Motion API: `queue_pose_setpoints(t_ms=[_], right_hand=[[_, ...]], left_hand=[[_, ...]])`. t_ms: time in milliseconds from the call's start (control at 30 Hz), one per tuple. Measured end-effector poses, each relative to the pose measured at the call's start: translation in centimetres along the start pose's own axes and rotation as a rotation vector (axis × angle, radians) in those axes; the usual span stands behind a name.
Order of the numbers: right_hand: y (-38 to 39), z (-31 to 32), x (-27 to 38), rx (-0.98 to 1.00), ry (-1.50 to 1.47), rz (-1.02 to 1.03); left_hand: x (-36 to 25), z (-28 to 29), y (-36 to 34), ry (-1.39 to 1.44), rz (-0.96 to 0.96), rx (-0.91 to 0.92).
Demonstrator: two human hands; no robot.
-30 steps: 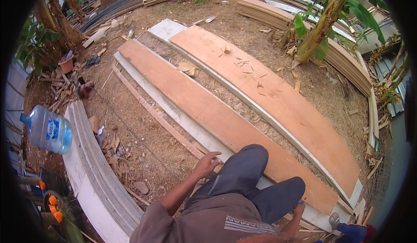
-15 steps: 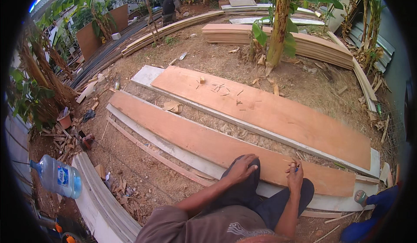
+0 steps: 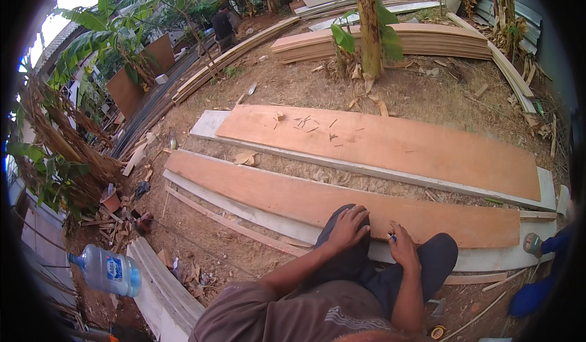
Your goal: The person measures a wooden plank with a tape measure and marks it with a pen. They then use a hand saw to cut the plank along the marked line. The person is sitting on the ground during the task.
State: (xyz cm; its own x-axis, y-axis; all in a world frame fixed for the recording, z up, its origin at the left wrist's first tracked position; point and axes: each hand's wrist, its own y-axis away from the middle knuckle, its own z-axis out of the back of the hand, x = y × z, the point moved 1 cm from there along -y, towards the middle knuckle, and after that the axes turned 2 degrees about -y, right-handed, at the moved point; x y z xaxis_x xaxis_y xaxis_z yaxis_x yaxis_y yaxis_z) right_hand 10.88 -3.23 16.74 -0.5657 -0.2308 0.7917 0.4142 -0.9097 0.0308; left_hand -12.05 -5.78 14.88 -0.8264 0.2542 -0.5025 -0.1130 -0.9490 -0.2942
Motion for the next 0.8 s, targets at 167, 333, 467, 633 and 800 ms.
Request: queue_pose_setpoints(t_ms=[167,333,467,633,800], right_hand=[[0.21,-0.03,0.40,0.097,0.080,0.004],[0.20,0.41,0.51,0.258,0.136,-0.051],[0.19,0.66,0.73,0.293,0.135,-0.083],[0.36,0.46,0.45,0.280,0.157,-0.021],[0.39,0.11,-0.22,0.268,0.169,0.010]], left_hand=[[0.20,-0.20,-0.24,-0.036,0.016,0.033],[0.49,-0.42,-0.38,-0.033,0.029,0.044],[0.25,-0.37,-0.43,-0.032,0.029,0.034],[0.03,-0.31,-0.62,-0.072,0.048,0.094],[0.22,-0.66,-0.77,-0.051,0.034,0.059]])
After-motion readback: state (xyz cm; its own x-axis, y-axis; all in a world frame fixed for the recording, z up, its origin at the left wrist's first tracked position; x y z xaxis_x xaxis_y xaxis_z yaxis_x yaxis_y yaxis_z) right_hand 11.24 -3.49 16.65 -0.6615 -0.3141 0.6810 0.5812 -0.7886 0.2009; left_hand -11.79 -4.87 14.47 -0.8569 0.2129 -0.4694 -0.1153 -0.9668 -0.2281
